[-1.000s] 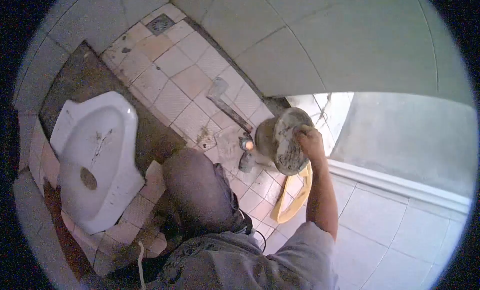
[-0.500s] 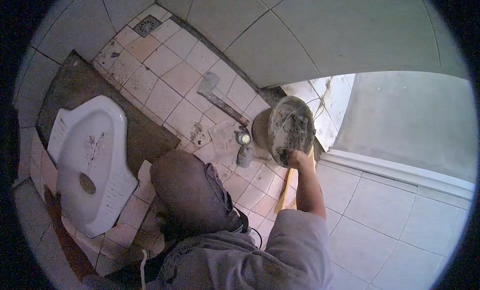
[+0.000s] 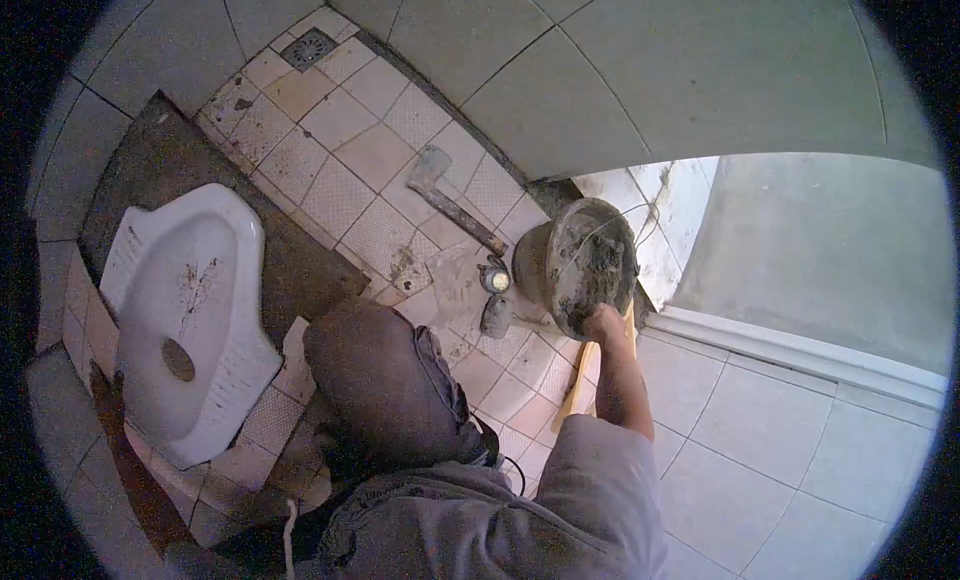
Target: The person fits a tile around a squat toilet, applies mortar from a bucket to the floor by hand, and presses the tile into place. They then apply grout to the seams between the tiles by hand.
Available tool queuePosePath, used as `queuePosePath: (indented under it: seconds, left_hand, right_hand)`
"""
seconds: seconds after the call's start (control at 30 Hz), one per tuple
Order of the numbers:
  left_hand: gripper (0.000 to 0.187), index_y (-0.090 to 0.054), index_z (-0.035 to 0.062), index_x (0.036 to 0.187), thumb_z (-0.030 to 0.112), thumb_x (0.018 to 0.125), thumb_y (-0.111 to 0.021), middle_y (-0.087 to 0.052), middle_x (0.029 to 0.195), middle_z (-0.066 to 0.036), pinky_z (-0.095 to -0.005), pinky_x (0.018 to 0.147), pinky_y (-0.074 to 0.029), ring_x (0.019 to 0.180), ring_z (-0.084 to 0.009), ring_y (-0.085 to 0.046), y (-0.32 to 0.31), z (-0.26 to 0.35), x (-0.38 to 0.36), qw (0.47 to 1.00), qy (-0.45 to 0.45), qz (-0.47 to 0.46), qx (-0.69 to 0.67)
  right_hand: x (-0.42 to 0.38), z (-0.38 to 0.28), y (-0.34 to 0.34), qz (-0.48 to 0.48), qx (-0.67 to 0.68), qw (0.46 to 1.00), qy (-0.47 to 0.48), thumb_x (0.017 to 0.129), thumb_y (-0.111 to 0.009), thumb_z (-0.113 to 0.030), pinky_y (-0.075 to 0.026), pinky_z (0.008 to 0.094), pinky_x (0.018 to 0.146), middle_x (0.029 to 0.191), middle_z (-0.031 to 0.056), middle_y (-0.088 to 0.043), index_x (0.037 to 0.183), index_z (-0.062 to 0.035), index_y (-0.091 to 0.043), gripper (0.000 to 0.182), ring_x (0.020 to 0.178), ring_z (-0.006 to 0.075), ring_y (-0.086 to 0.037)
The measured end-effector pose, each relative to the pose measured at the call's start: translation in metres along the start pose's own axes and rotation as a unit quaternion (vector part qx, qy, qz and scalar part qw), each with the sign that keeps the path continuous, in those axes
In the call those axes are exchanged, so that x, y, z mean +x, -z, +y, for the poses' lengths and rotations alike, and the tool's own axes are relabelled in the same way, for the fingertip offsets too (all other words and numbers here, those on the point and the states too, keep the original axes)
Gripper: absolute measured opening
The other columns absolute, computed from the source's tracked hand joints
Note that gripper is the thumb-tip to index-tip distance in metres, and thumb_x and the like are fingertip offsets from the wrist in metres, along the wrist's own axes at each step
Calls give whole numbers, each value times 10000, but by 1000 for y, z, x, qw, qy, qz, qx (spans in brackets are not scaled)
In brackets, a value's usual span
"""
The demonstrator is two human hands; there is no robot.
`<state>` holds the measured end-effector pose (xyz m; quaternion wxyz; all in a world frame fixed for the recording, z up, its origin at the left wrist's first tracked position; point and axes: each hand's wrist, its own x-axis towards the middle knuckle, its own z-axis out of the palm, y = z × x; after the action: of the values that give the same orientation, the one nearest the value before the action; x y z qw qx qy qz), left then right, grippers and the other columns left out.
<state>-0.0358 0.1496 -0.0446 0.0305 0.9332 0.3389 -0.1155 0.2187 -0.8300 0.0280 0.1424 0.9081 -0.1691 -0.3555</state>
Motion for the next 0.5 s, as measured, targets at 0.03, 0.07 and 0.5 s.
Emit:
queuePosePath:
  seconds: [0.03,0.07,0.5]
  left_hand:
    - [682,-238,55,1453,308,903,-553,-275,1488,-170,-401,1117,-204,1382,-352,-222,5,5,-3,1000,2,-1,10]
    - [693,-232,57,1455,313,900,-558,-271,1489,-172,-400,1117,-205,1383,-351,-220,10,11,-4,1000,1,-1,21]
    - [711,-238,43,1453,249,872,-593,-267,1489,-187,-370,1123,-174,1392,-324,-214,1,-9,3,1000,-2,-4,-23]
  right_hand:
    - [8,7,-10,37,36,998,33,698,-568,-173,-511,430,770,939,201,-653,911,-98,-686,254,912,363,-629]
    - [15,13,-21,73,74,993,64,710,-570,-177,-504,435,796,965,203,-650,962,-109,-680,284,941,367,-621]
    - [18,-32,-11,56,6,995,81,795,-549,-270,-446,452,895,1068,192,-638,1188,-164,-583,408,1033,369,-587]
